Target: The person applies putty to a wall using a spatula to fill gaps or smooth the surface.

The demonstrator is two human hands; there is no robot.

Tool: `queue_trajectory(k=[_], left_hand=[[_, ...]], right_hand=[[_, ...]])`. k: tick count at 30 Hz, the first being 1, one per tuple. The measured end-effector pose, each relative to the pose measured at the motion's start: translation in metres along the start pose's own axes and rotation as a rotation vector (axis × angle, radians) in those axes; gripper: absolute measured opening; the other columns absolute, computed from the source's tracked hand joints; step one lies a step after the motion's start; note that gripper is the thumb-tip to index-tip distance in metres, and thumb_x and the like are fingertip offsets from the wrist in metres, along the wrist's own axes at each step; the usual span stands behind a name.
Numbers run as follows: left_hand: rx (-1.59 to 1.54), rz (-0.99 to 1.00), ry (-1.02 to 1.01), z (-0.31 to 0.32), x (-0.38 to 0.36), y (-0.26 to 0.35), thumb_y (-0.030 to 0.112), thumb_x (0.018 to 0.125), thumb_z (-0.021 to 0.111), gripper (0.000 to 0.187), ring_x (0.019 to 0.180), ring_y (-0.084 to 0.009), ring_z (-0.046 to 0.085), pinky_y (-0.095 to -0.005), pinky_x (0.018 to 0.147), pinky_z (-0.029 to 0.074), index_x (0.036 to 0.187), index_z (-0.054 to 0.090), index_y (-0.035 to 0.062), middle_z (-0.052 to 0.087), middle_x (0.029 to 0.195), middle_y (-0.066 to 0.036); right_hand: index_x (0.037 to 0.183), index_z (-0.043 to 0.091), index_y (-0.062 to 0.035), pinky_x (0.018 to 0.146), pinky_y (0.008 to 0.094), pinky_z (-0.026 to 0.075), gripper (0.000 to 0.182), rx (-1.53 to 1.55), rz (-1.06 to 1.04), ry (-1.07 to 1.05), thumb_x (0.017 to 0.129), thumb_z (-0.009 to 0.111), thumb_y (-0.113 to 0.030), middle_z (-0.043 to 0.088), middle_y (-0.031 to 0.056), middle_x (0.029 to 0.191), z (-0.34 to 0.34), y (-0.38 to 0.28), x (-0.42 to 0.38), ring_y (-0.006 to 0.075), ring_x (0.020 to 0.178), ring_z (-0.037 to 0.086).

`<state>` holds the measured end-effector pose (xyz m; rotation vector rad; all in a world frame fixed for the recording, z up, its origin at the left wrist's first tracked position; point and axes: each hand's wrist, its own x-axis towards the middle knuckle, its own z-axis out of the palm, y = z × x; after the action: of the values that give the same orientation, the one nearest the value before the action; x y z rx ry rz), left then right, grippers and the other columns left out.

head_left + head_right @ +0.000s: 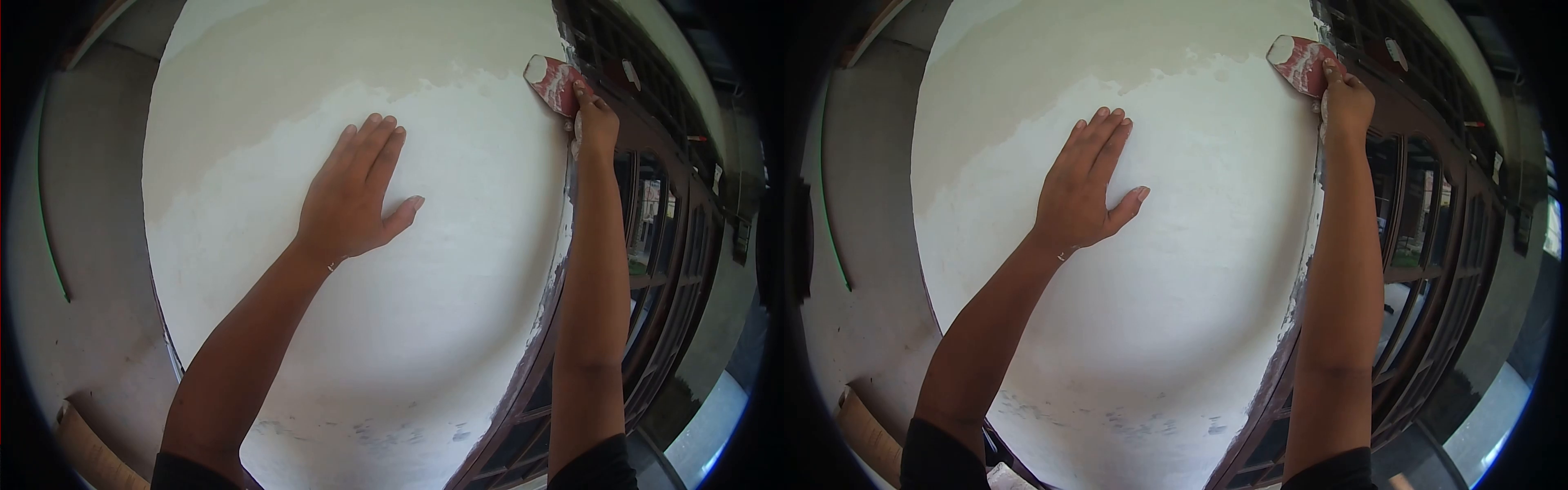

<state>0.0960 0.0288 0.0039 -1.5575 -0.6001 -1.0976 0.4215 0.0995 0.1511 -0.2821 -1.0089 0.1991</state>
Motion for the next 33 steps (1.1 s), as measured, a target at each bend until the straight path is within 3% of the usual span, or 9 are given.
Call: queue_trajectory(k=[6,8,17,19,22,23,24,27,33], left_hand=[[0.011,0.005,-0.014,-0.002,0.000,0.000,0.028,0.082,0.072,0.068,0.137,-0.0355,0.043,-0.0492,0.115,0.034,0.136,0.048,-0.0055,0.050,0.141,-0.020],[0.005,0.000,-0.016,-0.002,0.001,0.001,0.028,0.082,0.072,0.068,0.137,-0.0355,0.043,-0.0493,0.115,0.034,0.137,0.048,-0.0054,0.050,0.141,-0.020],[0.003,0.008,-0.023,0.000,0.001,0.002,0.028,0.082,0.072,0.068,0.138,-0.0350,0.042,-0.0493,0.115,0.034,0.137,0.048,-0.0051,0.049,0.143,-0.020],[0.012,0.010,-0.033,-0.001,0.000,0.002,0.028,0.083,0.071,0.068,0.138,-0.0351,0.042,-0.0494,0.115,0.034,0.137,0.048,-0.0051,0.048,0.143,-0.020],[0.004,0.007,-0.031,-0.002,0.000,0.001,0.028,0.083,0.071,0.068,0.138,-0.0351,0.042,-0.0492,0.115,0.034,0.138,0.047,-0.0051,0.048,0.143,-0.020],[0.001,0.007,-0.029,-0.002,0.001,0.001,0.028,0.083,0.071,0.068,0.138,-0.0351,0.042,-0.0492,0.115,0.034,0.138,0.047,-0.0051,0.048,0.143,-0.020],[0.002,0.010,-0.029,-0.002,0.001,0.002,0.028,0.083,0.070,0.069,0.138,-0.0353,0.042,-0.0494,0.115,0.033,0.138,0.047,-0.0051,0.048,0.143,-0.020],[0.001,0.016,-0.025,-0.002,0.000,0.001,0.027,0.082,0.071,0.069,0.138,-0.0356,0.043,-0.0499,0.115,0.033,0.138,0.047,-0.0051,0.047,0.144,-0.020],[0.006,0.034,-0.040,-0.001,0.000,0.001,0.026,0.081,0.071,0.070,0.138,-0.0354,0.042,-0.0502,0.115,0.033,0.138,0.047,-0.0052,0.047,0.145,-0.021]], right_hand=[[0.087,0.068,0.0014,0.047,0.0270,0.038,0.031,-0.106,-0.108,-0.119,0.090,0.074,-0.029,0.055,-0.0001,0.067,0.031,-0.022,-0.027,0.0089,0.053,0.047],[0.084,0.068,0.0058,0.051,0.0319,0.043,0.035,-0.363,-0.165,-0.034,0.091,0.073,-0.028,0.064,0.0069,0.068,0.024,-0.015,-0.020,0.0131,0.053,0.055],[0.092,0.065,0.0022,0.048,0.0304,0.041,0.031,0.123,-0.031,0.008,0.093,0.072,-0.028,0.055,-0.0007,0.071,-0.013,-0.006,-0.017,0.0099,0.059,0.048],[0.097,0.063,0.0010,0.053,0.0334,0.048,0.020,-0.228,-0.646,0.151,0.096,0.066,-0.019,0.064,0.0070,0.069,-0.004,-0.012,-0.024,0.0174,0.056,0.060],[0.111,0.063,-0.0062,0.065,0.0372,0.053,0.017,-0.680,-0.798,0.137,0.098,0.061,-0.017,0.073,0.0127,0.090,0.002,-0.030,-0.055,0.0259,0.077,0.072],[0.122,0.063,-0.0149,0.076,0.0397,0.056,0.025,-0.802,-0.669,0.025,0.097,0.056,-0.012,0.071,0.0135,0.112,0.002,-0.037,-0.065,0.0305,0.099,0.070],[0.122,0.063,-0.0149,0.076,0.0397,0.056,0.025,-0.806,-0.670,0.025,0.097,0.056,-0.012,0.071,0.0135,0.112,0.001,-0.029,-0.065,0.0305,0.099,0.070],[0.129,0.061,-0.0111,0.088,0.0401,0.057,0.039,-1.105,-1.154,0.021,0.092,0.052,-0.005,0.067,0.0114,0.123,0.000,0.006,-0.061,0.0287,0.113,0.065],[0.126,0.062,-0.0062,0.088,0.0382,0.057,0.036,-1.274,-1.010,-0.158,0.091,0.052,-0.004,0.068,0.0117,0.122,-0.003,-0.004,-0.088,0.0298,0.112,0.066]])
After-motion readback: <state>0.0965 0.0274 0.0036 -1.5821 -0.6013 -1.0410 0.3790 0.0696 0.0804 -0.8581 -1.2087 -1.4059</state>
